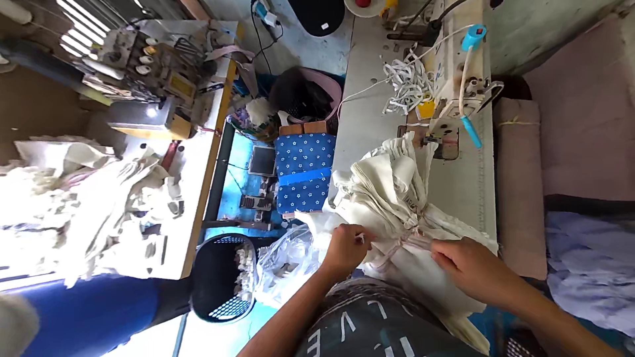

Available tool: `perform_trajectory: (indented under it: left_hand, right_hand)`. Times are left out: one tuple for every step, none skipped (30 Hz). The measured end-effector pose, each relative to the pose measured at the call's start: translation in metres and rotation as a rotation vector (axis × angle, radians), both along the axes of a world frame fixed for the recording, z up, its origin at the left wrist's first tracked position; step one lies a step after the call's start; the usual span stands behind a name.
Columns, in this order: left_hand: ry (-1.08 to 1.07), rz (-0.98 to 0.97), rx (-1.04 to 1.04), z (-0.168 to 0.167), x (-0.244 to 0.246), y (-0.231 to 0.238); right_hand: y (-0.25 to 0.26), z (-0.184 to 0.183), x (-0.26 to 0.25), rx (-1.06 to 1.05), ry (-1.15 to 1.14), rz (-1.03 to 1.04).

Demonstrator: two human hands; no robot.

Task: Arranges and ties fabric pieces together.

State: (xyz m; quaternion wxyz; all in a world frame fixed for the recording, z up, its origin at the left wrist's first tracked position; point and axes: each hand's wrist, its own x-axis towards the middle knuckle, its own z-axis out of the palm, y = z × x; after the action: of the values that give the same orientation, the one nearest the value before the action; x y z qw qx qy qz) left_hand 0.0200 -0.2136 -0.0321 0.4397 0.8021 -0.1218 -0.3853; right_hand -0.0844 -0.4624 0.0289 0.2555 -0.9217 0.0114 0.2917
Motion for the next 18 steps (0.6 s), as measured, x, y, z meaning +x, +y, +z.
perform_trajectory:
  left_hand:
    - [0.087,-0.073,0.009,0.006,0.003,0.003]
    - [0.168,-0.115,-0.037,0.008,0.003,0.006]
    - [0.248,-0.115,-0.141,0.010,0.000,0.008]
    - [0.327,-0.082,-0.271,0.010,-0.003,0.008]
    - [0.399,-0.038,-0.384,0.011,-0.006,0.004]
    - [0.440,-0.001,-0.460,0.009,-0.009,-0.001]
    - [0.451,0.014,-0.505,0.007,-0.012,-0.006]
    - [0.426,0.001,-0.523,0.004,-0.014,-0.009]
    - [0.368,-0.032,-0.522,0.001,-0.015,-0.011]
    - [0.293,-0.077,-0.523,0.000,-0.016,-0.011]
    - [0.222,-0.119,-0.521,-0.001,-0.015,-0.010]
    - [0.173,-0.149,-0.519,0.000,-0.014,-0.008]
    - [0.152,-0.165,-0.518,0.000,-0.013,-0.007]
    - [0.160,-0.168,-0.517,0.000,-0.013,-0.006]
    - [0.178,-0.151,-0.515,-0.001,-0.014,-0.007]
    - [0.201,-0.119,-0.510,-0.001,-0.016,-0.009]
    - [0.214,-0.074,-0.501,-0.001,-0.018,-0.010]
    - [0.197,-0.017,-0.489,-0.002,-0.020,-0.012]
  right_hand:
    - [0.006,0.003,-0.003,-0.024,-0.013,0.031]
    - [0.014,0.008,-0.008,-0.049,-0.021,0.054]
    - [0.024,0.010,-0.013,-0.068,-0.061,0.079]
    - [0.035,0.010,-0.019,-0.080,-0.140,0.115]
    - [0.046,0.006,-0.024,-0.085,-0.249,0.157]
    - [0.055,0.001,-0.026,-0.094,-0.370,0.203]
    - [0.060,-0.004,-0.024,-0.096,-0.487,0.235]
    - [0.062,-0.006,-0.018,-0.081,-0.557,0.239]
    - [0.061,-0.004,-0.010,-0.065,-0.587,0.220]
    - [0.058,-0.002,-0.001,-0.032,-0.585,0.178]
    - [0.051,-0.002,0.008,0.024,-0.566,0.123]
    - [0.045,-0.008,0.016,0.105,-0.540,0.063]
    - [0.039,-0.017,0.021,0.200,-0.498,0.005]
    - [0.034,-0.027,0.024,0.303,-0.444,-0.050]
    - [0.031,-0.036,0.026,0.406,-0.392,-0.101]
    - [0.029,-0.043,0.027,0.504,-0.346,-0.152]
    - [0.028,-0.048,0.027,0.575,-0.314,-0.197]
    - [0.028,-0.051,0.027,0.624,-0.289,-0.234]
